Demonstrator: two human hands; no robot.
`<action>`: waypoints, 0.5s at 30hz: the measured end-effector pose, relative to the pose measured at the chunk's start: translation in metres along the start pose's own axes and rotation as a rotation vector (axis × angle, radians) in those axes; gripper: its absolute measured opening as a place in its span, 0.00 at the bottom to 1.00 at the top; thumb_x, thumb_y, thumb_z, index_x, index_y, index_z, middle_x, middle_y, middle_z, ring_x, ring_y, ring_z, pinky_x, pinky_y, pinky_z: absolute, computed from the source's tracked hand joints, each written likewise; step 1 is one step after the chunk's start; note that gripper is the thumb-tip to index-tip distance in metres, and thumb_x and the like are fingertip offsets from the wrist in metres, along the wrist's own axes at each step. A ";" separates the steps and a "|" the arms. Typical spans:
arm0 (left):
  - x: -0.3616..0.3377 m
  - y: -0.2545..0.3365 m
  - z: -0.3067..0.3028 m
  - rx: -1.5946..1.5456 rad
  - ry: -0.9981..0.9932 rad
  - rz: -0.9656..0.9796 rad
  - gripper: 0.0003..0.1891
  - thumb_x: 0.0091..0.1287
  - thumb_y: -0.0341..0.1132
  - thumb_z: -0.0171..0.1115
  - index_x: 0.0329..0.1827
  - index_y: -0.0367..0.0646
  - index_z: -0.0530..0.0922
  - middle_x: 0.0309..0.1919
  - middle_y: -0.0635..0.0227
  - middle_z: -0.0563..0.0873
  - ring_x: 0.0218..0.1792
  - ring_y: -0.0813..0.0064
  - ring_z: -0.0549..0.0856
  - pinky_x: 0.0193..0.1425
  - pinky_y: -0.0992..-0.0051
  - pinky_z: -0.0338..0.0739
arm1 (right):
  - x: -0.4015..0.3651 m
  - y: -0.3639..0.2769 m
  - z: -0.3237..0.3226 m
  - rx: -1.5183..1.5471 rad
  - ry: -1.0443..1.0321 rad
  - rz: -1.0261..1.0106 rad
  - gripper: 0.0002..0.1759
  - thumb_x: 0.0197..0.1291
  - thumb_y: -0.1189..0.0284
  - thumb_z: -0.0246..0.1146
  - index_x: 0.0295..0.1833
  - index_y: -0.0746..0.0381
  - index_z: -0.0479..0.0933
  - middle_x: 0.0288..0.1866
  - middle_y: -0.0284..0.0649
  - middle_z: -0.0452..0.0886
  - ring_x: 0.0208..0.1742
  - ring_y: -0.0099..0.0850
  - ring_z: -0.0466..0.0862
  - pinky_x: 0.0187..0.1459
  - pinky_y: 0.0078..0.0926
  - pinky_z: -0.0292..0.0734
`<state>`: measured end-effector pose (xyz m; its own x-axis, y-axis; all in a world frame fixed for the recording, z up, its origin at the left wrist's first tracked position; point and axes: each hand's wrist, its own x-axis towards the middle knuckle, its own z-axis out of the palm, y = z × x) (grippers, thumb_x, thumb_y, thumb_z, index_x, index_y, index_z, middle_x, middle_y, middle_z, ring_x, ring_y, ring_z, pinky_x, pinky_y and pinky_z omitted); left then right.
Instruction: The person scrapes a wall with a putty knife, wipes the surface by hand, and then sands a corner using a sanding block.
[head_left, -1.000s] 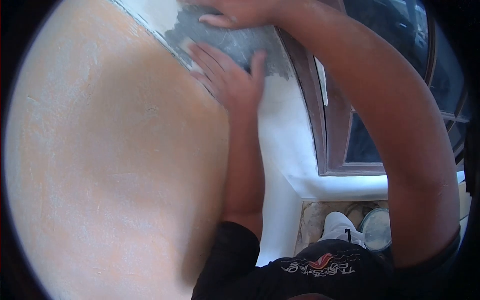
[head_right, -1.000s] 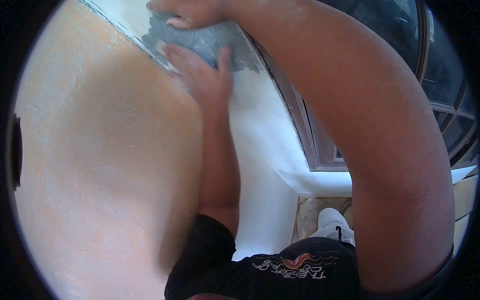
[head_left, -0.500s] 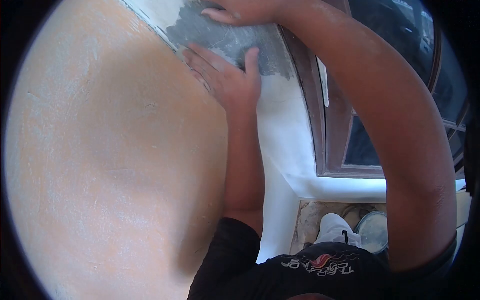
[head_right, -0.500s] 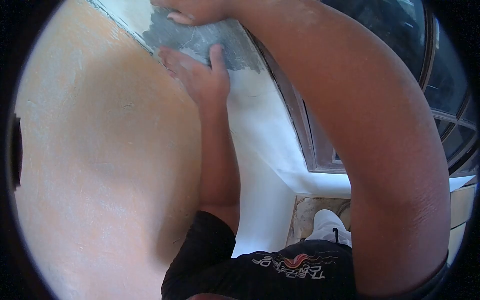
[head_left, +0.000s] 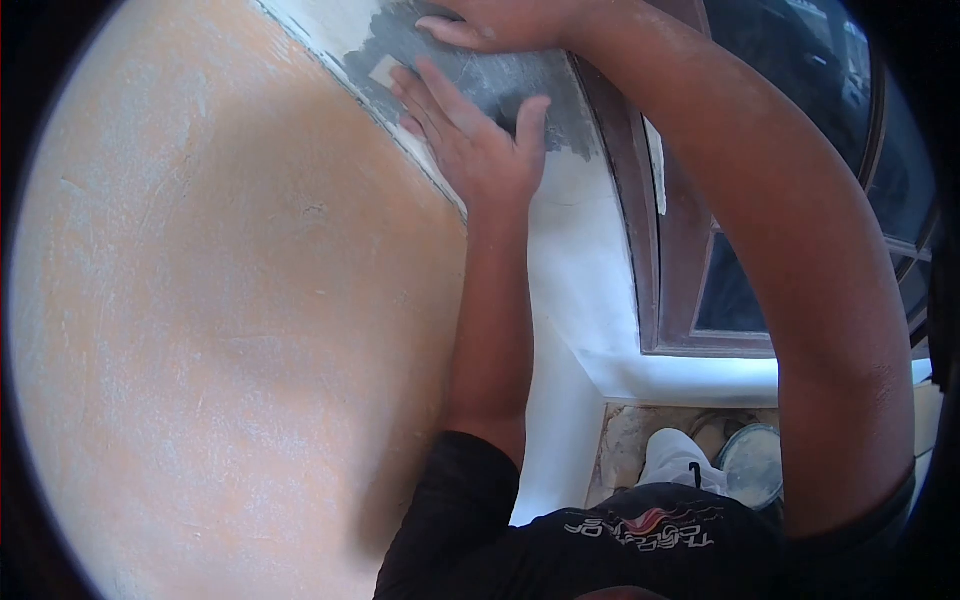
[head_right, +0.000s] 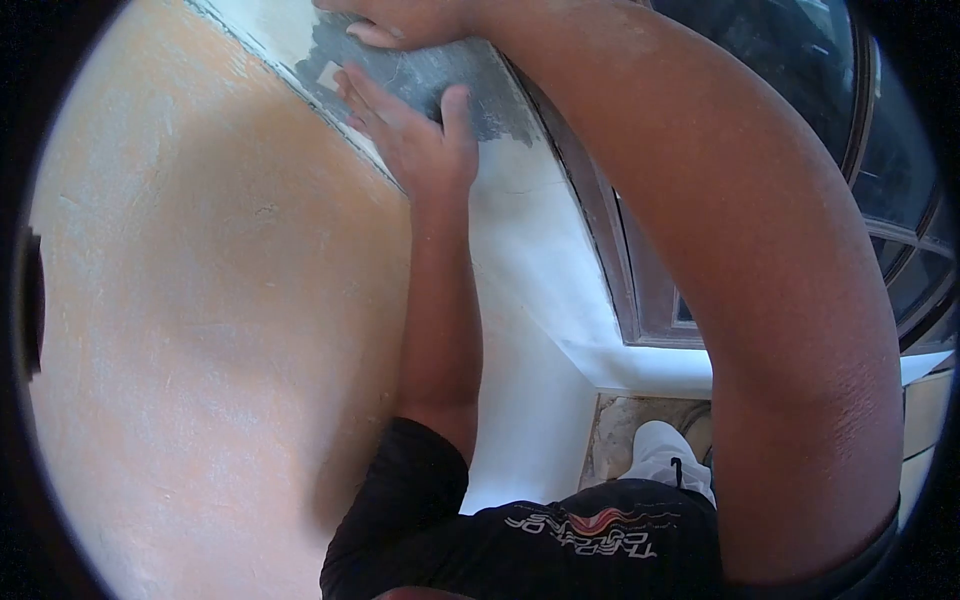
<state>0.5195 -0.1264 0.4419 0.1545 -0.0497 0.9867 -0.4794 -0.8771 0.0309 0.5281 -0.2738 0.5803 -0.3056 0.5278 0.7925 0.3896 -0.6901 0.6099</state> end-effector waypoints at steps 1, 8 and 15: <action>-0.017 0.001 0.002 0.004 -0.050 -0.048 0.63 0.59 0.74 0.61 0.83 0.33 0.47 0.80 0.28 0.44 0.79 0.25 0.43 0.79 0.35 0.43 | 0.000 0.001 0.000 0.013 -0.011 -0.007 0.22 0.64 0.56 0.60 0.55 0.59 0.79 0.70 0.45 0.75 0.77 0.42 0.68 0.78 0.57 0.55; -0.135 0.022 0.017 0.201 -0.273 0.035 0.62 0.61 0.66 0.67 0.82 0.29 0.44 0.81 0.33 0.42 0.81 0.33 0.43 0.79 0.34 0.39 | -0.001 0.001 0.000 -0.067 -0.012 -0.027 0.22 0.64 0.55 0.60 0.55 0.59 0.79 0.69 0.45 0.76 0.75 0.42 0.69 0.77 0.56 0.56; -0.033 0.009 0.006 0.088 -0.095 -0.080 0.61 0.61 0.75 0.58 0.83 0.36 0.47 0.81 0.32 0.41 0.81 0.31 0.42 0.77 0.31 0.41 | -0.001 0.001 0.002 -0.019 0.011 -0.012 0.22 0.64 0.56 0.60 0.55 0.59 0.79 0.70 0.46 0.75 0.76 0.42 0.69 0.77 0.57 0.56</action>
<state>0.5155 -0.1356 0.4082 0.2719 -0.0196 0.9621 -0.3855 -0.9183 0.0902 0.5310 -0.2741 0.5805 -0.3195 0.5310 0.7848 0.3695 -0.6929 0.6192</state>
